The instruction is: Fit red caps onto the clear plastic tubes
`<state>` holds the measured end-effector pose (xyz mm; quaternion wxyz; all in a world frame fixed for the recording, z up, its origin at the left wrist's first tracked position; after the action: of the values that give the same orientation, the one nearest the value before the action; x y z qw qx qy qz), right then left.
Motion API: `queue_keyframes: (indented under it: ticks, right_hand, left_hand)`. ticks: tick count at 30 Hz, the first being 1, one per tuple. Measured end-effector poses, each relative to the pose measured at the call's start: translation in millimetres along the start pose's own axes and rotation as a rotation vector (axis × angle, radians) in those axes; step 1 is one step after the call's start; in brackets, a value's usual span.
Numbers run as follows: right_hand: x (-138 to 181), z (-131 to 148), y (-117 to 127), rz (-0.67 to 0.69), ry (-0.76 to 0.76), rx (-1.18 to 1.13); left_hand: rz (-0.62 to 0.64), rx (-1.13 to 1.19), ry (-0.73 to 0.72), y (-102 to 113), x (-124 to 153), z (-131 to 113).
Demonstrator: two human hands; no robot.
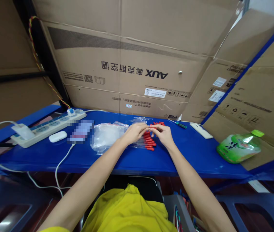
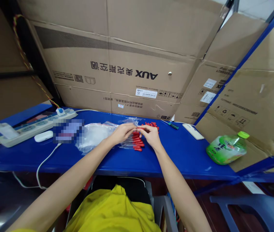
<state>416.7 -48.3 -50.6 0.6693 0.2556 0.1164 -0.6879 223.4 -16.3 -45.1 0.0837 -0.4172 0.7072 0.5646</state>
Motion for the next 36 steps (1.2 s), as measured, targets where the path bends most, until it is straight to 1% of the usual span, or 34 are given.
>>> queue_keyframes:
  ticks: [4, 8, 12, 15, 22, 29, 36]
  right_hand:
    - [-2.8, -0.9, 0.1, -0.017, -0.023, -0.018]
    - [-4.4, -3.4, 2.1, 0.018, -0.064, -0.048]
    - [-5.2, -4.5, 4.8, 0.011, -0.050, -0.038]
    - [-6.0, -3.9, 6.2, -0.018, -0.036, -0.028]
    - [-5.5, -6.0, 6.9, -0.014, -0.067, -0.092]
    - [-4.2, -10.0, 5.4, -0.052, -0.136, -0.170]
    - [-3.3, -8.9, 3.3, -0.059, -0.128, -0.163]
  left_hand:
    - [-0.060, 0.038, 0.013, 0.4, -0.8, 0.8]
    - [-0.086, -0.026, 0.088, 4.4, 1.8, 4.3]
    - [-0.045, -0.051, 0.171, 6.4, 3.5, 6.1]
    - [0.006, -0.041, 0.193, 6.3, 3.0, 5.1]
    - [0.005, -0.028, 0.125, 5.3, 1.8, 5.3]
    - [0.012, 0.029, 0.086, 5.4, 0.8, 5.6]
    - [0.025, 0.057, 0.052, 4.6, -0.5, 5.8]
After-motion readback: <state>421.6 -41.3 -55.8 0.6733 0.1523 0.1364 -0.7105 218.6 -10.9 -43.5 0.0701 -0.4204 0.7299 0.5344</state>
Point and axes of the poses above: each hand's wrist, its own x-axis away from the middle knuckle, its own y-axis out of the back of the hand, z = x × y, the point moved 2 cm from there along -x, towards the middle knuckle, and after that the axes turned 2 degrees about y, right-handed, at the moved point
